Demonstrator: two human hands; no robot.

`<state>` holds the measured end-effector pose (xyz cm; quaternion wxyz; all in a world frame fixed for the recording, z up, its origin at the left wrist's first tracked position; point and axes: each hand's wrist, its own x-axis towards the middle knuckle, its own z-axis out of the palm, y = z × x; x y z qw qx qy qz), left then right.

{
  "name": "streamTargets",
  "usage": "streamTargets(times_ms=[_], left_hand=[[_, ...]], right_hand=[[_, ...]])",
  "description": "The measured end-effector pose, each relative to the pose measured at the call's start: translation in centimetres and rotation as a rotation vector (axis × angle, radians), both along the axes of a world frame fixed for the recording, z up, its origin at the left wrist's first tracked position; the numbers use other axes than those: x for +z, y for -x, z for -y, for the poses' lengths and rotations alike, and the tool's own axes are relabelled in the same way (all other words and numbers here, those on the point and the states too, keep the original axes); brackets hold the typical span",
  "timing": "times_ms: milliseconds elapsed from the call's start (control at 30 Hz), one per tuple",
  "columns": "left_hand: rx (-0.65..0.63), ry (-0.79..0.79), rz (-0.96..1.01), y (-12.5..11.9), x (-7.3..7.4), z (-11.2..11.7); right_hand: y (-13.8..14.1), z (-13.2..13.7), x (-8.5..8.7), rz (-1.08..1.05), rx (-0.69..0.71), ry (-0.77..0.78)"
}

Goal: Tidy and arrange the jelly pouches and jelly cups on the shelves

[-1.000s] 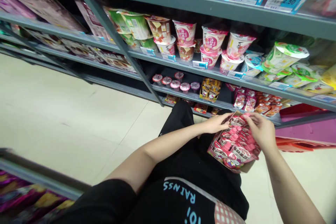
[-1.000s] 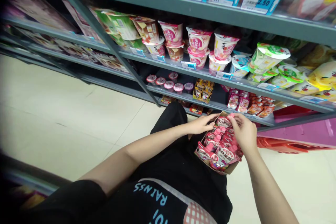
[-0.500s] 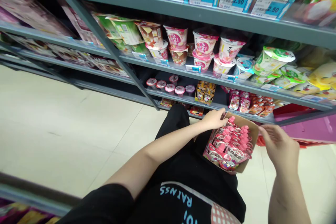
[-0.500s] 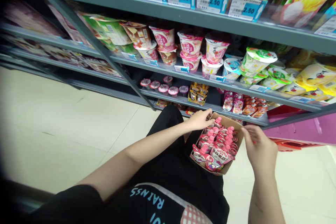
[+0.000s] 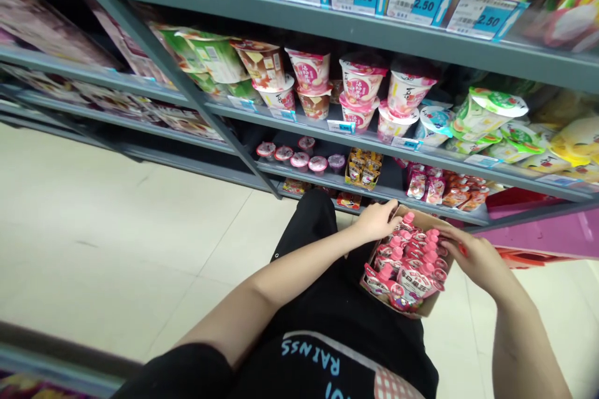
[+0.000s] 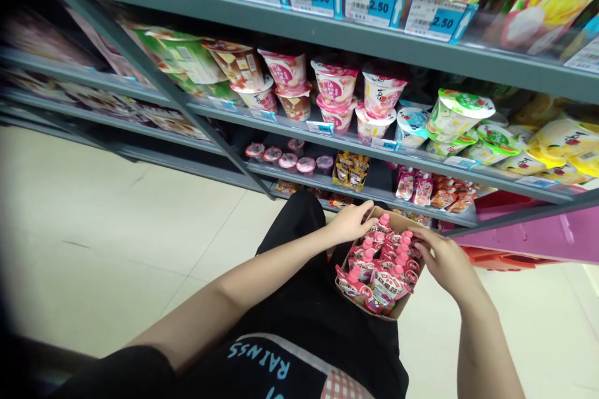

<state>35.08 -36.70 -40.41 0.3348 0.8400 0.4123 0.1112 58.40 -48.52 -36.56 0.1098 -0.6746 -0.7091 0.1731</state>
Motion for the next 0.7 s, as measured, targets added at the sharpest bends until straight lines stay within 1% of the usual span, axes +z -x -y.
streamTargets(times_ms=[33,67,167,200,233,300,333,400,467,500,567,600,633,700], left_hand=[[0.002,0.010,0.019,0.0,-0.1,-0.1],[0.002,0.018,0.040,0.1,-0.1,-0.1],[0.002,0.031,0.089,-0.1,-0.3,-0.3],[0.004,0.032,0.093,-0.1,-0.3,-0.3],[0.008,0.033,0.092,-0.2,-0.4,-0.4],[0.014,0.044,0.091,-0.1,-0.4,-0.5],[0.012,0.050,0.088,0.0,-0.4,-0.6],[0.004,0.049,0.066,0.3,-0.3,-0.8],[0.011,0.015,0.037,0.5,0.1,-0.9],[0.032,-0.026,0.039,0.5,0.4,-0.9],[0.055,-0.164,0.094,0.4,1.2,-0.5],[0.029,-0.240,0.122,0.3,1.7,-0.3],[-0.028,-0.305,0.129,0.1,2.2,0.0],[-0.194,-0.363,0.040,-0.4,3.3,0.6]], right_hand=[[0.1,-0.1,0.1,0.014,-0.044,0.020],[0.3,-0.3,0.0,0.076,-0.098,0.027],[1.6,-1.0,-0.5,0.358,-0.247,0.019],[2.0,-1.1,-0.7,0.416,-0.280,0.018],[2.4,-1.1,-0.9,0.447,-0.304,0.014],[3.0,-0.8,-1.1,0.443,-0.316,-0.028],[3.3,-0.4,-1.1,0.414,-0.306,-0.084],[4.0,0.7,-1.1,0.316,-0.309,-0.281],[5.1,1.8,-1.2,0.145,-0.330,-0.472],[5.7,2.2,-1.3,0.042,-0.338,-0.504],[6.9,2.9,-1.8,-0.150,-0.359,-0.450],[7.4,3.1,-2.1,-0.220,-0.376,-0.406],[7.7,3.3,-2.4,-0.265,-0.407,-0.377],[8.1,3.5,-2.8,-0.308,-0.477,-0.371]])
